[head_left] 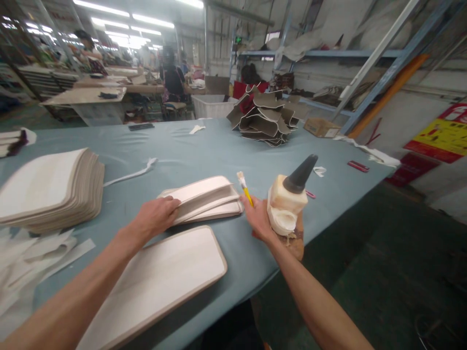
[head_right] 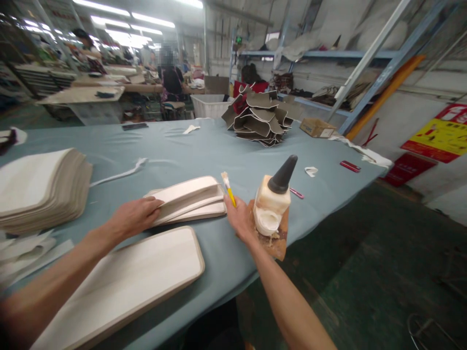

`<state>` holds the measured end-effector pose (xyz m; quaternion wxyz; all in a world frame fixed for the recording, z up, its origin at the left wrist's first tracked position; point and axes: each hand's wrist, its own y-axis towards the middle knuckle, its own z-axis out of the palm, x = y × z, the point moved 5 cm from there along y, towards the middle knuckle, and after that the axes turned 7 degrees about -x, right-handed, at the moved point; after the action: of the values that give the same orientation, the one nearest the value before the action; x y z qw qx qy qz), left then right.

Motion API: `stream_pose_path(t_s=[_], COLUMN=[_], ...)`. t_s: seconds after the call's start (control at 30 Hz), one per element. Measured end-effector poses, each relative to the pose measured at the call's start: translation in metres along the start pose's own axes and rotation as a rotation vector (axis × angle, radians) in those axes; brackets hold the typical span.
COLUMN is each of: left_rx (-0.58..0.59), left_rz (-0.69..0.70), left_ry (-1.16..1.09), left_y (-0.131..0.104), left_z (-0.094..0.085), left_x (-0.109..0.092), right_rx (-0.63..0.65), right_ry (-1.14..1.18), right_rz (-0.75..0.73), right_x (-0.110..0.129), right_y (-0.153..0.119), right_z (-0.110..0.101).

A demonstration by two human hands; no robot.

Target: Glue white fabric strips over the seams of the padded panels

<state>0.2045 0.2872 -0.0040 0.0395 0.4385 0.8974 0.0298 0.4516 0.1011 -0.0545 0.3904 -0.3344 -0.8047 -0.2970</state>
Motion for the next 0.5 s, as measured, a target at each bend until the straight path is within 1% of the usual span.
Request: stream_pose_path(t_s=[0.1, 0.17, 0.23, 0.37, 0.43, 0.5], left_rx=[-0.045, -0.101, -0.166, -0.295, -0.344, -0.390], left_rz=[-0.101, -0.185, -0.258, -0.392, -0.442, -0.466], left_ry=[0.054, 0.088, 0.113, 0.146, 0.152, 0.153], left_y=[-0.001, -0.003, -0.006, -0.019, -0.028, -0.038], left_z=[-0.012, -0.028, -0.049, -0.087, -0.099, -0.107], left_x=[0.002, 0.006, 0.012, 0.023, 0.029, 0.033], right_rx=[0.041, 0.094, 0.152, 0.233, 0.252, 0.264], right_ry=[-0.115, -0.217, -0.326, -0.450, -0.482, -0.492], right_rz=[-0.070, -0.142, -0.241, -0.429, -0.503, -0.559], right_x=[0.007, 0.011, 0.017, 0.037, 0.051, 0.064], right_y=[-0.016, -0.022, -0.024, -0.014, -0.006, 0.001], right_z=[-0.008, -0.009, -0.006, 0.009, 0.021, 0.035])
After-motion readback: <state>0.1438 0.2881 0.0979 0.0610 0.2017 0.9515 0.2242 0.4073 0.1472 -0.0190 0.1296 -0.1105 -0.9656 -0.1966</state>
